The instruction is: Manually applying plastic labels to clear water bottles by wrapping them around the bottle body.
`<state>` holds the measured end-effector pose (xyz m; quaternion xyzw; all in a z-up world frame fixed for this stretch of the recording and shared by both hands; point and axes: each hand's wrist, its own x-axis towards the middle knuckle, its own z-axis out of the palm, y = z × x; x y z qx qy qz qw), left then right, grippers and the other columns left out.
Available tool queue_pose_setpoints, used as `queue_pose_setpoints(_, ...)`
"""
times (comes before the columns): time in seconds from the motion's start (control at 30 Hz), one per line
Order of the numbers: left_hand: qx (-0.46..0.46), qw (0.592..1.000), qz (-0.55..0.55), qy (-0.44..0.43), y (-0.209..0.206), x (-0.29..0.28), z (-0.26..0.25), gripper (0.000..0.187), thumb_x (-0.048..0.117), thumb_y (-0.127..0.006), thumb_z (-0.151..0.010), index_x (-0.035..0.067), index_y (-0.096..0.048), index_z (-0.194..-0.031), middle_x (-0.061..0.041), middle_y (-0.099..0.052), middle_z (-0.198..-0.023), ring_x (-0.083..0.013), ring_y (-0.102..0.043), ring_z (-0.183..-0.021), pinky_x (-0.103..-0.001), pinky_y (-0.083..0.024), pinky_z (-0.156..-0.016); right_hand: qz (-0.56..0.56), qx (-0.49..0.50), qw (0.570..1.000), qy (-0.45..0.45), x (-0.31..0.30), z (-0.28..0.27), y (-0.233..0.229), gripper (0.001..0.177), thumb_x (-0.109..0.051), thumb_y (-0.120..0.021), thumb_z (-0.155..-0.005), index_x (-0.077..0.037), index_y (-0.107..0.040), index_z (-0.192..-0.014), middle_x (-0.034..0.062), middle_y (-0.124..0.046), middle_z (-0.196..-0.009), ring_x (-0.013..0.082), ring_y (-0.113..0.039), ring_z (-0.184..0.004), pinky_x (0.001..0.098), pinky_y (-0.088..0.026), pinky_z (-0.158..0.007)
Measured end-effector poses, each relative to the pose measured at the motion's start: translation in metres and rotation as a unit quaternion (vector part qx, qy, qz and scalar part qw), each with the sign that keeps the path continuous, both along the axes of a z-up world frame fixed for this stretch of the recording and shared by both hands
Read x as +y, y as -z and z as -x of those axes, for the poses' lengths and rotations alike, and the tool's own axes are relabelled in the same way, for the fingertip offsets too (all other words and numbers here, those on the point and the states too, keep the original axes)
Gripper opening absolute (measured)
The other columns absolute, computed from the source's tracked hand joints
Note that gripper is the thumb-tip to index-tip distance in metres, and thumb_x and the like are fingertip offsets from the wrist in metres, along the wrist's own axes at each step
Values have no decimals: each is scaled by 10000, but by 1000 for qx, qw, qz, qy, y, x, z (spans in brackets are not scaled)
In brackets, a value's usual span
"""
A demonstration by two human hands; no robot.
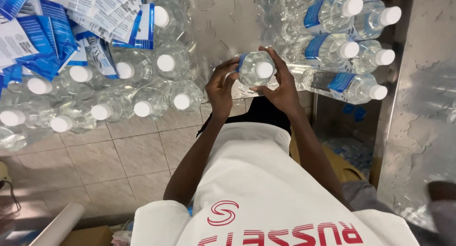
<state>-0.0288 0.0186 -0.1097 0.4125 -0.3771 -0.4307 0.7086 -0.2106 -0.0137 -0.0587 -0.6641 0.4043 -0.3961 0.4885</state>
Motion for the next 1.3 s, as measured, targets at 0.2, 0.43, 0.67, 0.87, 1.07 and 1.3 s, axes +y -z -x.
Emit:
queue_pose_setpoints(0.2,57,997,-34,27,0,-12,-7,242,175,-697,-1117,0,-729,-1281,-203,-724,-1331,-311,-664,-1342,-478,-469,-1163,-27,10,999,16,-2,-9,2,1144,-64,-987,-868,-63,-250,-1743,225,-423,-1737,397,-302,-1654,547,-229,-1374)
queue_pose_setpoints(0.43,60,995,-53,62,5,-17,-11,326,280,-723,-1107,11,-735,-1291,-187,-704,-1327,-282,-628,-1347,-476,-438,-1168,-76,59,994,55,2,-25,26,1187,-192,-1024,-849,54,-233,-1700,271,-422,-1721,477,-297,-1631,631,-214,-1362)
queue_pose_setpoints(0.67,32,995,25,90,-15,-17,-5,808,605,-586,-1104,9,-450,-1633,-241,-467,-1689,-373,-355,-1633,-538,-182,-1385,-53,-166,984,26,2,0,33,869,-244,-863,-930,26,-437,-1638,290,-400,-1714,432,-328,-1626,571,-292,-1345)
queue_pose_setpoints(0.87,-106,985,20,132,-4,-9,-19,1332,306,-1013,-819,43,-115,-1769,-211,-280,-1773,-344,-280,-1659,-533,-188,-1399,-70,-208,976,12,-12,-18,15,693,-406,-609,-1111,54,-477,-1614,301,-460,-1669,440,-381,-1596,630,-268,-1325)
queue_pose_setpoints(1.07,-170,974,-35,143,-12,-13,-35,1052,176,-959,-897,34,-312,-1714,-176,-484,-1663,-309,-420,-1601,-489,-330,-1357,-47,-199,979,10,-9,-26,19,700,-510,-411,-1168,2,-479,-1640,245,-493,-1671,390,-420,-1580,600,-292,-1304)
queue_pose_setpoints(1.3,-173,972,-29,157,-8,-12,-39,923,135,-927,-923,18,-406,-1676,-205,-471,-1667,-349,-394,-1603,-515,-336,-1341,-37,-157,987,21,-5,-34,15,673,-498,-386,-1191,-27,-448,-1668,224,-467,-1688,413,-397,-1588,629,-254,-1307)
